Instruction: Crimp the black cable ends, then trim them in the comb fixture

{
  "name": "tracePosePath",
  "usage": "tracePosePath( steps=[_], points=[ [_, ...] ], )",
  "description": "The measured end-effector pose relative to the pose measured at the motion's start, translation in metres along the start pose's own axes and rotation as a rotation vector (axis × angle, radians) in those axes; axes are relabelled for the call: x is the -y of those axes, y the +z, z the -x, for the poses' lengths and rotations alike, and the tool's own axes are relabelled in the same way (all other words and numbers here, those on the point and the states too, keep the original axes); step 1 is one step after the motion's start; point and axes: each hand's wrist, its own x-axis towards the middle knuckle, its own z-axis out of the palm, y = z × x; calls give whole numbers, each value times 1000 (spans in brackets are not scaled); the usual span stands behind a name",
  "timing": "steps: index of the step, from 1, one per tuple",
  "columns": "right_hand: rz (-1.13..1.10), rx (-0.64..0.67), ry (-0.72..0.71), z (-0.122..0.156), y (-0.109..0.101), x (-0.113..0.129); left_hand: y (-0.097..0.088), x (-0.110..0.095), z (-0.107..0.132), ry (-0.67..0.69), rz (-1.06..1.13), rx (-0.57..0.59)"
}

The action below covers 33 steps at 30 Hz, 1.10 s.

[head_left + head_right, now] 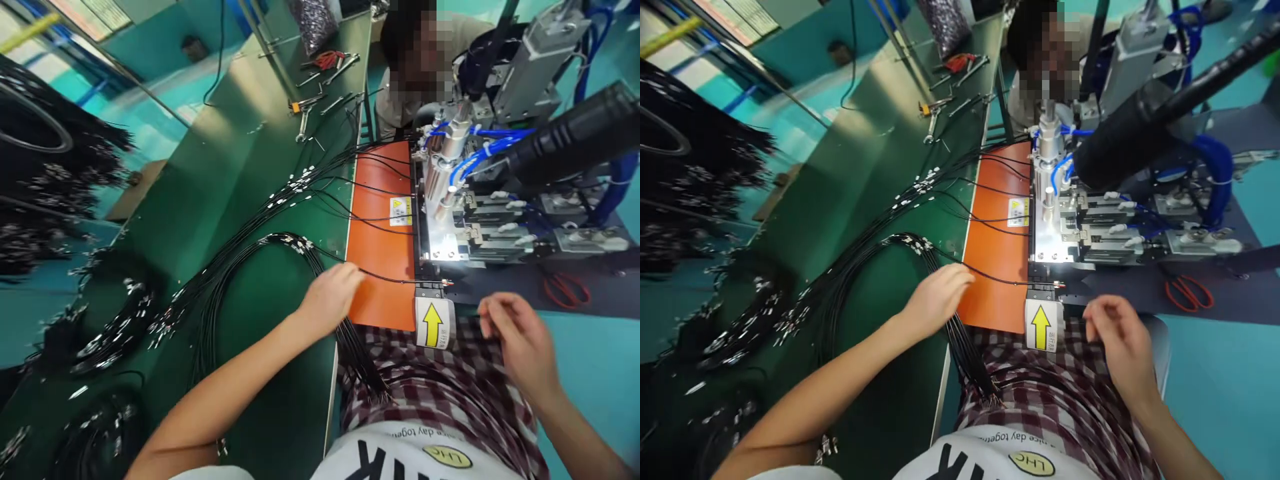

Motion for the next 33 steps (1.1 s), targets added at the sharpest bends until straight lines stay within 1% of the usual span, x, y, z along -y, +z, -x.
tracePosePath(
  steps=[1,3,4,5,7,8,9,11,13,15,18,19,20,21,22,24,26,28,29,31,32,33],
  points=[
    [45,168,32,16,2,8,-10,22,15,-57,-80,6],
    [156,628,137,48,16,22,-26,68,38,-322,-262,2],
    [225,746,162,60,28,26,-31,91,46,-484,-346,21],
    [294,813,153,70,42,28,-36,113,52,-622,-406,64],
    [415,882,122,80,70,27,-41,148,56,-731,-434,95],
    [447,926,113,82,82,25,-43,161,55,-760,-437,107],
    [453,981,110,82,93,21,-43,171,53,-770,-436,111],
    [426,1060,99,82,109,14,-44,183,46,-782,-438,116],
    [404,1053,93,84,121,7,-43,187,37,-776,-440,113],
    [316,1034,112,88,132,3,-40,186,25,-757,-436,103],
    [-22,1098,162,95,149,9,-35,180,1,-717,-421,69],
    [-73,1117,167,98,155,13,-34,177,-7,-706,-413,55],
    [-45,1129,159,100,161,19,-33,174,-16,-697,-404,42],
    [62,1135,132,101,166,24,-32,170,-23,-690,-394,29],
    [217,1129,75,101,170,30,-33,164,-29,-683,-385,17],
    [524,1084,-90,99,173,37,-36,149,-34,-664,-371,-15],
    [693,1027,-213,92,172,38,-37,127,-26,-637,-370,-57],
    [724,991,-234,84,167,33,-33,98,-6,-588,-303,-57],
    [711,986,-221,80,164,30,-28,81,7,-546,-192,-24],
    [645,1006,-193,76,162,25,-15,50,32,-475,74,143],
    [603,1027,-183,76,163,24,-7,36,42,-465,145,188],
    [565,1051,-179,76,164,23,-1,25,50,-471,187,201]
  ],
)
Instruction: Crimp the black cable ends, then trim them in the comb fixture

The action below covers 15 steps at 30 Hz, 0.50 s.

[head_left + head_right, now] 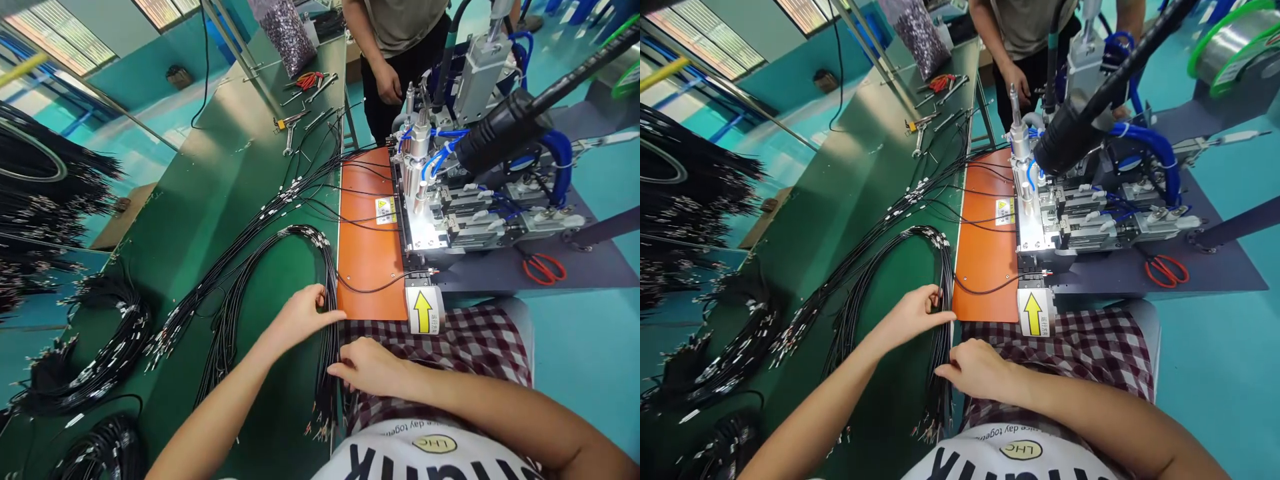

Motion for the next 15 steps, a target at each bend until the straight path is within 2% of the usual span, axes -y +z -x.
tracePosePath(
  steps=[3,6,10,13,15],
  points=[
    [-32,4,-58,-5,3,7,13,-6,12,-57,166,-7],
    [-100,-2,-102,-8,3,10,3,0,9,-101,453,42],
    [-376,-1,-13,-10,1,0,-11,8,8,-120,786,207],
    [-541,20,4,-12,0,-4,-8,9,10,-130,847,228],
    [-513,-14,12,-14,-2,-3,-3,8,9,-141,759,176]
  ],
)
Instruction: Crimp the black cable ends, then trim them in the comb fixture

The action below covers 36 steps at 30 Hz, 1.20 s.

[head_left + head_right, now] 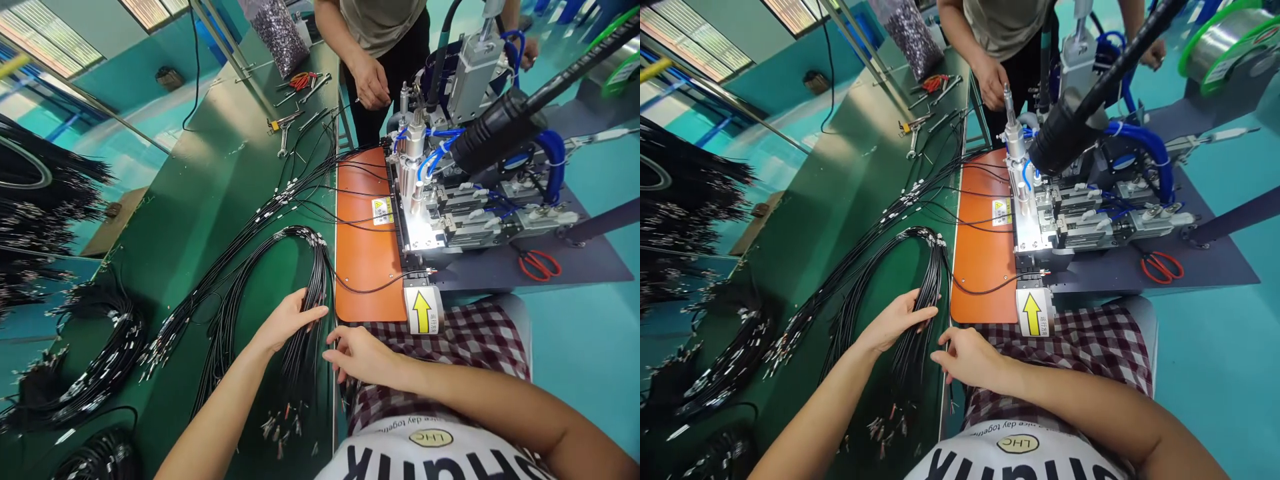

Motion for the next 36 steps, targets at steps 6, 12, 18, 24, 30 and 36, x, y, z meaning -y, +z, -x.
tracePosePath(
  steps=[6,12,18,24,30,36],
  points=[
    [492,-237,-8,0,-4,0,0,5,-8,89,-518,-279],
    [587,-150,-47,1,1,-12,-3,19,-7,96,-989,-350],
    [578,-172,-118,26,-11,20,11,-4,6,458,-1199,-515],
    [503,-306,-94,78,-67,39,54,-52,12,892,-1056,114],
    [118,-448,-139,135,-120,7,67,-37,-18,941,-903,-36],
    [133,-721,-211,137,-124,-17,95,-43,-24,845,-925,-64]
  ],
)
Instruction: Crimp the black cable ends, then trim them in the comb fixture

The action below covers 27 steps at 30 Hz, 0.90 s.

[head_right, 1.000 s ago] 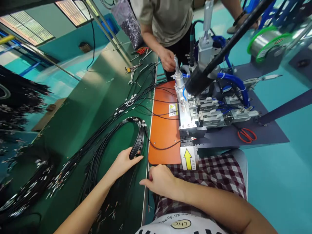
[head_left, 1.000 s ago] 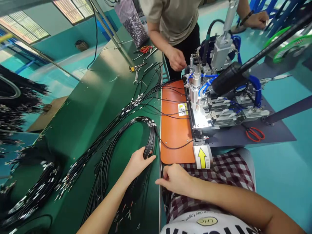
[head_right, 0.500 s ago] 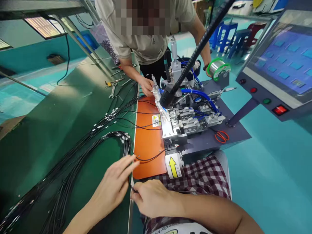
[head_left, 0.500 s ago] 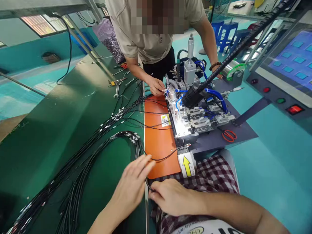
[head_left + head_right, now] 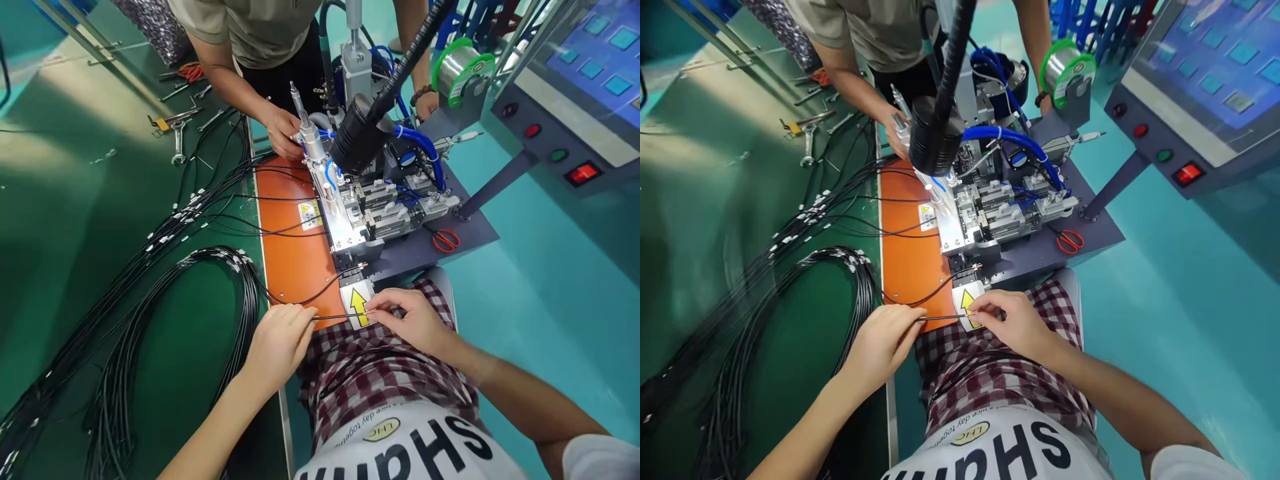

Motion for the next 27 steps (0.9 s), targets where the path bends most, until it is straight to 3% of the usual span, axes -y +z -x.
tracePosePath(
  steps=[3,7,12,15,18,23,27],
  points=[
    [40,-23,-54,-3,2,-2,3,-31,-18,-30,85,36],
    [91,-29,-56,-4,0,-4,11,-59,-40,-51,402,73],
    [259,1,-116,-9,-8,-11,22,-55,-48,-228,721,78],
    [292,-46,-118,-13,-15,-13,25,-48,-45,-366,851,26],
    [142,-110,-4,-14,-18,-9,23,-46,-42,-395,880,-33],
    [-370,104,204,-15,-6,-1,21,-51,-43,-316,777,-115],
    [-569,129,270,-17,5,-4,23,-56,-42,-273,702,-171]
  ],
)
